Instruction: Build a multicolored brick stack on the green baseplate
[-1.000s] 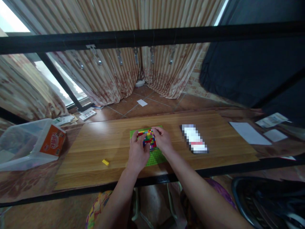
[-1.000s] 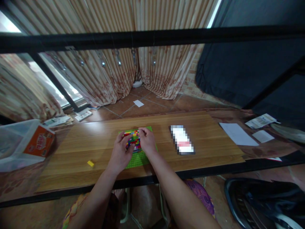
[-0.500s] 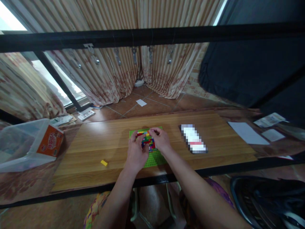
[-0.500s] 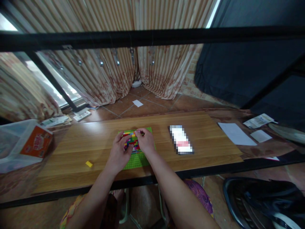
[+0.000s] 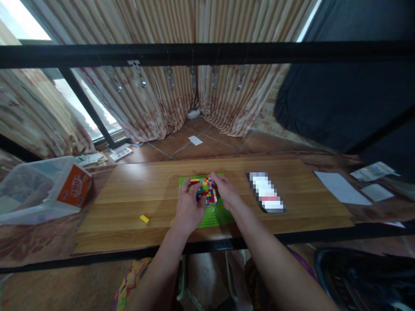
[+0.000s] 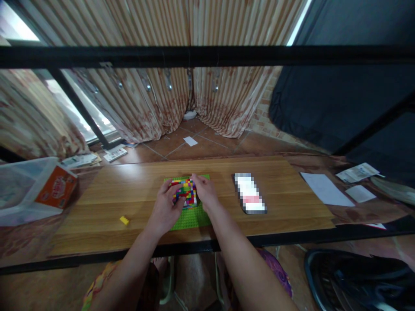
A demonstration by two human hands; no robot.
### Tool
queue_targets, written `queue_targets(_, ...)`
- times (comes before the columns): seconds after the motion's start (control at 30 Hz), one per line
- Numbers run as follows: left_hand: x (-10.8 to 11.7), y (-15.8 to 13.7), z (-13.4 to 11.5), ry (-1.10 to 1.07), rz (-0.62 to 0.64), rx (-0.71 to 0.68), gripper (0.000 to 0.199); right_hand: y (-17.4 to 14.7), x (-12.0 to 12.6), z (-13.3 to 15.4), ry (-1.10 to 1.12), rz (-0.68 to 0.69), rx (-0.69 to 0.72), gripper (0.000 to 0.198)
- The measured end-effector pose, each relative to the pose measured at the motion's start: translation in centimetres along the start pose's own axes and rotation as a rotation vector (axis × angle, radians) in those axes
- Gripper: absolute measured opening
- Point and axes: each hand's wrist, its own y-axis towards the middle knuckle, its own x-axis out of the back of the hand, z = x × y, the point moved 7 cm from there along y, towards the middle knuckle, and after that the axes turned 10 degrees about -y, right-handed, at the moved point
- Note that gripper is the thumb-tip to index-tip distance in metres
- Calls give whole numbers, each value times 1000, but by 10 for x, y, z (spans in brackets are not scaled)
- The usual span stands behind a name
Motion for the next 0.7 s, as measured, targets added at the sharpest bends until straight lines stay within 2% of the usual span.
queue_targets(0.1, 0, -1, -1, -7, -6, -2, 36, 2, 2, -3, 2, -44, 16, 40)
queue_targets(0.33, 1, 0, -2, -32, 17, 16, 37, 5, 2, -4, -99, -54, 40, 37)
queue_targets(0.53, 1, -1, 0, -35, 15, 27, 36, 3, 2, -3, -95, -59, 38, 38)
queue_targets(0.7, 0, -1, 3, -47, 13, 19, 34, -1, 1, 2, -205, -80, 91, 40)
